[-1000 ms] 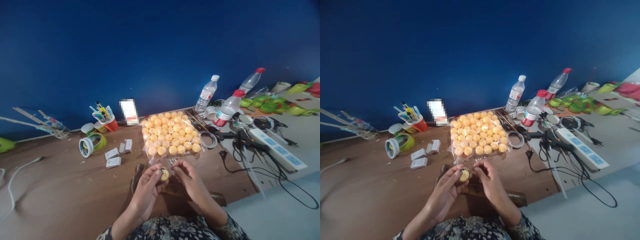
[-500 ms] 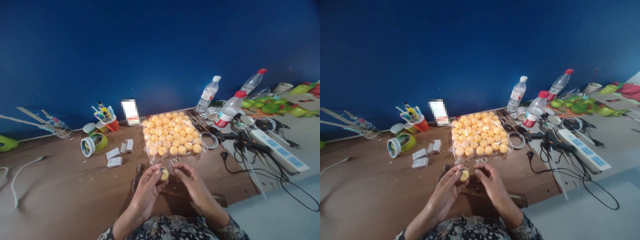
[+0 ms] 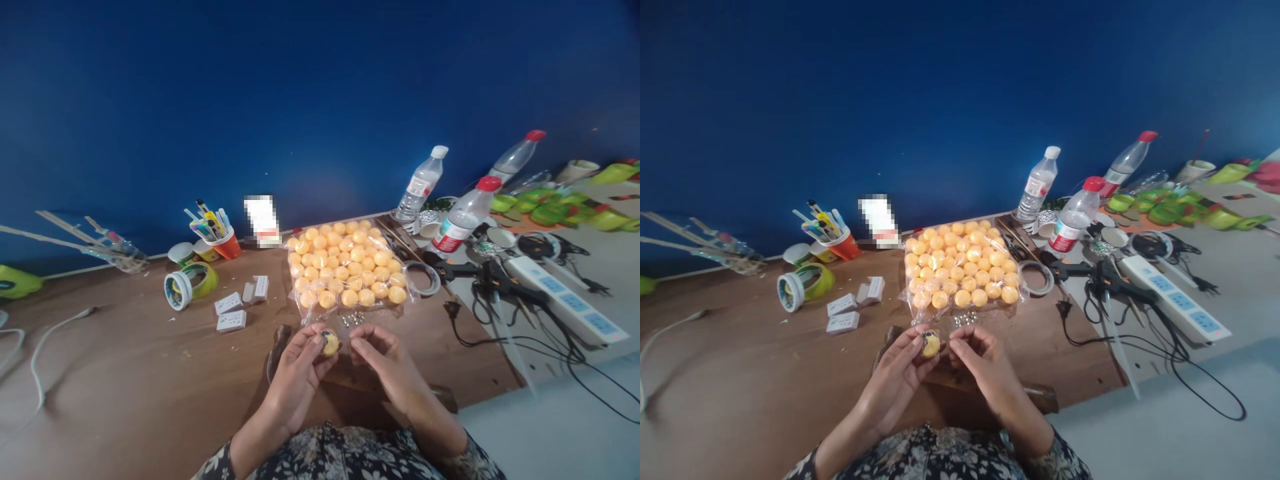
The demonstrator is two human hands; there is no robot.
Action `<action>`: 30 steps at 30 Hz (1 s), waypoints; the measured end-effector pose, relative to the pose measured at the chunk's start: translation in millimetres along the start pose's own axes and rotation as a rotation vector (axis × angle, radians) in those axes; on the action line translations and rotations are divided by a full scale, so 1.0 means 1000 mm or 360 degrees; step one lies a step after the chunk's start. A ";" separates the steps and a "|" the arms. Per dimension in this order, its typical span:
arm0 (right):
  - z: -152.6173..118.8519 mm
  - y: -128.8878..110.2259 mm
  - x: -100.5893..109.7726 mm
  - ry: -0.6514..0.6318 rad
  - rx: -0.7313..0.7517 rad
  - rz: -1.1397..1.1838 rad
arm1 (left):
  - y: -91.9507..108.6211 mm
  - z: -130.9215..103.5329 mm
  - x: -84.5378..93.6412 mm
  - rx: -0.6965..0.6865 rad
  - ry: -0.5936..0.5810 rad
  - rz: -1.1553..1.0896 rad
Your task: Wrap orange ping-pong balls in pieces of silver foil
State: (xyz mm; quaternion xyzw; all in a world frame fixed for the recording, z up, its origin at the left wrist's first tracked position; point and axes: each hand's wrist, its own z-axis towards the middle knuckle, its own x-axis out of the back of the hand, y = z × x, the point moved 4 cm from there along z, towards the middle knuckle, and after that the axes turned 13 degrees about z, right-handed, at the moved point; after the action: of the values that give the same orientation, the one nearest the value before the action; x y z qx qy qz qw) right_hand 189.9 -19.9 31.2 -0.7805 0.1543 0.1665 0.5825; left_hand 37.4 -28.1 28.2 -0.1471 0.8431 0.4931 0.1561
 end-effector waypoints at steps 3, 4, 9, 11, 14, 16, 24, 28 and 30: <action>-0.004 -0.003 -0.006 -0.0074 0.0012 -0.0100 | 0.000 0.001 0.000 -0.0045 0.0001 -0.0003; -0.005 -0.004 -0.007 -0.0085 0.0035 -0.0141 | 0.000 0.001 0.000 -0.0059 0.0003 0.0002; -0.006 -0.005 -0.006 -0.0057 0.0200 -0.0361 | 0.001 0.001 -0.002 -0.0070 0.0025 0.0076; -0.005 -0.005 -0.005 -0.0068 0.0229 -0.0410 | 0.001 0.000 -0.002 -0.0048 0.0038 0.0121; -0.005 -0.008 -0.004 -0.0067 0.0270 -0.0427 | 0.002 -0.001 -0.003 -0.0025 0.0065 0.0205; -0.005 -0.009 -0.004 -0.0019 0.0263 -0.0373 | 0.002 -0.001 -0.004 -0.0022 0.0089 0.0253; -0.007 0.008 -0.005 0.0061 0.0144 -0.0134 | 0.004 0.001 -0.009 -0.0064 0.0102 0.0324; -0.007 0.012 -0.005 0.0057 0.0203 -0.0113 | 0.004 0.001 -0.007 -0.0079 0.0144 0.0395; -0.007 0.013 -0.005 0.0069 0.0218 -0.0043 | 0.003 0.000 -0.007 -0.0087 0.0160 0.0409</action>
State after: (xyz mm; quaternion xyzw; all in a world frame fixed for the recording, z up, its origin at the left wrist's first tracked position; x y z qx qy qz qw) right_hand 180.6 -29.5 24.2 -0.7442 0.1673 0.1309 0.6332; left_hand 42.5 -25.7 33.4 -0.0666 0.8480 0.5238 0.0453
